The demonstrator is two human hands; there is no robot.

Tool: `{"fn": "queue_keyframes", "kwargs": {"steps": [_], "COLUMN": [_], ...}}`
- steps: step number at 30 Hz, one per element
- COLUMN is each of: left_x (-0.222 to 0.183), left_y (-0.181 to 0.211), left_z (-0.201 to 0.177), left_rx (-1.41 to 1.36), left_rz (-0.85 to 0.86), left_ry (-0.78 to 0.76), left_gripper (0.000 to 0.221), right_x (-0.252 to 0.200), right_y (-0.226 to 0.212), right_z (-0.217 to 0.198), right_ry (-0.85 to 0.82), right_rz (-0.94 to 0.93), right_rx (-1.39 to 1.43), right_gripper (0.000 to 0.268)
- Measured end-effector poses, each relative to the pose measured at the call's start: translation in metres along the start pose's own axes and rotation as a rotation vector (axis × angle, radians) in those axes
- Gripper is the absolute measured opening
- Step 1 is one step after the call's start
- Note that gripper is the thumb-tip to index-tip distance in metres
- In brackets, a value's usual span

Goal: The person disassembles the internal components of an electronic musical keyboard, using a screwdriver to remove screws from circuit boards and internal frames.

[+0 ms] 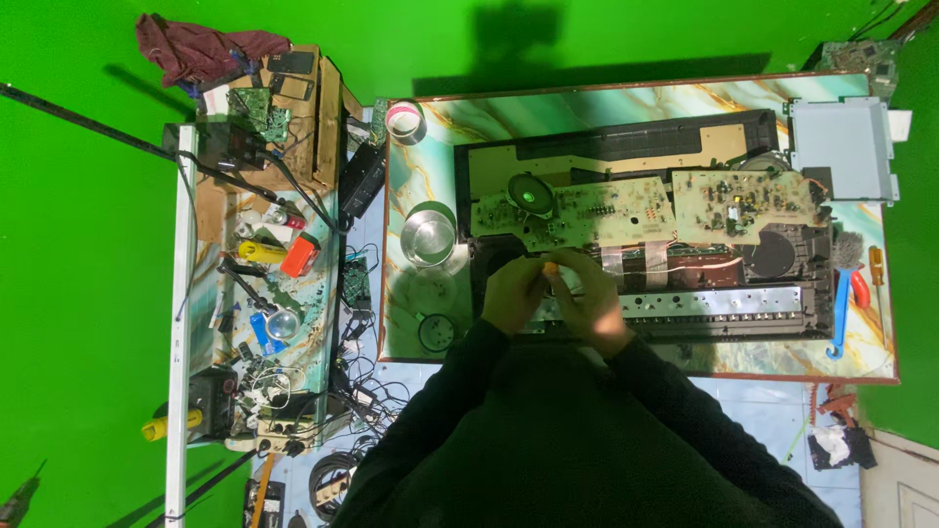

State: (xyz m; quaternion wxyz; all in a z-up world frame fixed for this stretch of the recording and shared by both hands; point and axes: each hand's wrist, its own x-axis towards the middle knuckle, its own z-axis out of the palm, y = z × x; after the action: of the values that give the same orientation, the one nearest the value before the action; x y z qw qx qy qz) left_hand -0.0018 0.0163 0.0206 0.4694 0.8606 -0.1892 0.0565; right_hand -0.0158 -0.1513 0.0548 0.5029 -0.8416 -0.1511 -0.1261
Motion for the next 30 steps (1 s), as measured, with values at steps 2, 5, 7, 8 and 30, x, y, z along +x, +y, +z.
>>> {"fn": "queue_keyframes", "kwargs": {"steps": [2, 5, 7, 8, 30], "left_x": [-0.002, 0.004, 0.002, -0.002, 0.006], "left_y": [0.003, 0.002, 0.000, 0.000, 0.001], "left_z": [0.001, 0.004, 0.003, 0.004, 0.021], "left_rx": [-0.033, -0.139, -0.143, -0.177, -0.041], "left_rz": [-0.063, -0.051, 0.044, 0.034, -0.146], "left_ry": [0.000, 0.036, -0.004, 0.007, 0.140], "left_gripper": [0.029, 0.030, 0.038, 0.036, 0.023], "right_x": [-0.002, 0.010, 0.007, 0.003, 0.011], "right_y": [-0.002, -0.001, -0.004, -0.004, -0.006], "right_z": [0.001, 0.005, 0.011, 0.011, -0.007], "right_ry": [0.017, 0.061, 0.090, 0.071, 0.015], "right_rz": [0.051, 0.022, -0.055, -0.058, -0.127], "right_rx": [0.035, 0.027, -0.062, -0.068, -0.045], "right_gripper": [0.032, 0.021, 0.021, 0.024, 0.028]}}
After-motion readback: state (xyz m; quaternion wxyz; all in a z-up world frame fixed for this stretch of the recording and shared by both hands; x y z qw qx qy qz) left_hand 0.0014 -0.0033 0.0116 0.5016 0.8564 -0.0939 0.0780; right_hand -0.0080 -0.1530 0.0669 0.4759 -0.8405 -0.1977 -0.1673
